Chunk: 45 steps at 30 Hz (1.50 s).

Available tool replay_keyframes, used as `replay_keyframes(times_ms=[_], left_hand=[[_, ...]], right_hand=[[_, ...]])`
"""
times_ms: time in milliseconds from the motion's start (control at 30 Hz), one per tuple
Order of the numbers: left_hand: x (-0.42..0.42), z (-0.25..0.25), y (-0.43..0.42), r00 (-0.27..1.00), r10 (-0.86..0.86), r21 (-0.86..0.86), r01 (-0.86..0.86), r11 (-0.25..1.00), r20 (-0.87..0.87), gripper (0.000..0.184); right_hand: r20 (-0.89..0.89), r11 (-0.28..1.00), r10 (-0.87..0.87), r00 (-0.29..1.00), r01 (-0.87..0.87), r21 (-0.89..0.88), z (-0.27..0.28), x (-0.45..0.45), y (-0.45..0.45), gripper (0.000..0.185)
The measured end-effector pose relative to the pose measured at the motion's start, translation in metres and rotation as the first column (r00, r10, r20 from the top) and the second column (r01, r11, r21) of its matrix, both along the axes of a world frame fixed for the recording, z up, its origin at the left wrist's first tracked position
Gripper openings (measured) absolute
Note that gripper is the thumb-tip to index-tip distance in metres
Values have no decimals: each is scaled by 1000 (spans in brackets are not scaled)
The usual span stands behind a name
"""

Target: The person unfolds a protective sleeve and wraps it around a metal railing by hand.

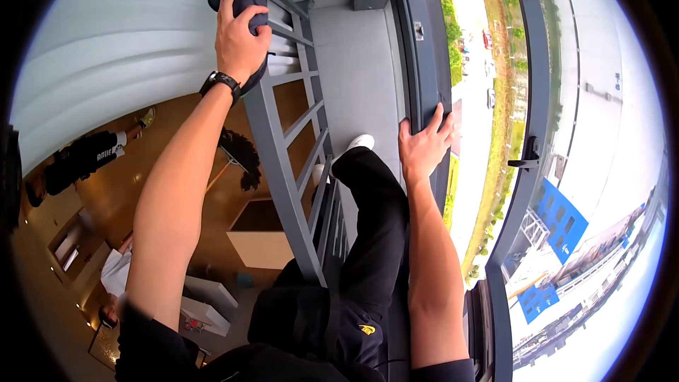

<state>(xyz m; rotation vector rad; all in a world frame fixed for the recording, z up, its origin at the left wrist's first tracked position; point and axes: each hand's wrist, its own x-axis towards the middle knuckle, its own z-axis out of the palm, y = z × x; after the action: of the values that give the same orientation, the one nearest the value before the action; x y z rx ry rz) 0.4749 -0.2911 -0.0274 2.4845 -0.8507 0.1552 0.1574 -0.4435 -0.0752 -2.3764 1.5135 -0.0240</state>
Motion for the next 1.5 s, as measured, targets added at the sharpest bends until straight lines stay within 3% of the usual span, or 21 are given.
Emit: replay_keyframes(times_ms=[67,333,733,800,933,1000,1133,1267,1400,1500], left_hand=[[23,-6,-9,997,-7,8,7,1000,77,19],[101,-14,-35,995,-37,117,26,993,92,21],[106,-13,-36,997,-7,206,-8,979,74,22],[102,-26,-25,971,-117,189,77,979,207,28],[2,-9,6,986,-96,158,75,985,135,44],[-67,19,20,992,13,139,5,990,-125,54],[-179,34,65,986,34,243,7,970,-162,69],[-253,33,103,978,63,211,-20,977,-199,69],[-252,34,108,962,66,113,-38,993,-263,61],[-247,36,105,951,114,68,-98,993,-288,54]], right_hand=[[16,999,32,999,-32,-38,-4,-2,0,76],[16,999,21,1000,-21,-34,0,-2,-1,79],[6,1000,2,1000,-1,-19,1,-1,-1,79],[9,999,2,1000,-2,-38,-1,-1,0,79],[3,999,-6,1000,7,-51,-4,-2,1,79],[5,998,1,1000,-1,-68,-6,-4,1,79],[-4,999,-5,1000,4,-50,-8,-4,1,79],[2,998,20,1000,-20,-63,-6,-4,1,77],[-5,987,110,994,-110,-119,-19,-13,-9,80],[25,978,182,983,-179,-108,-21,-14,-16,71]])
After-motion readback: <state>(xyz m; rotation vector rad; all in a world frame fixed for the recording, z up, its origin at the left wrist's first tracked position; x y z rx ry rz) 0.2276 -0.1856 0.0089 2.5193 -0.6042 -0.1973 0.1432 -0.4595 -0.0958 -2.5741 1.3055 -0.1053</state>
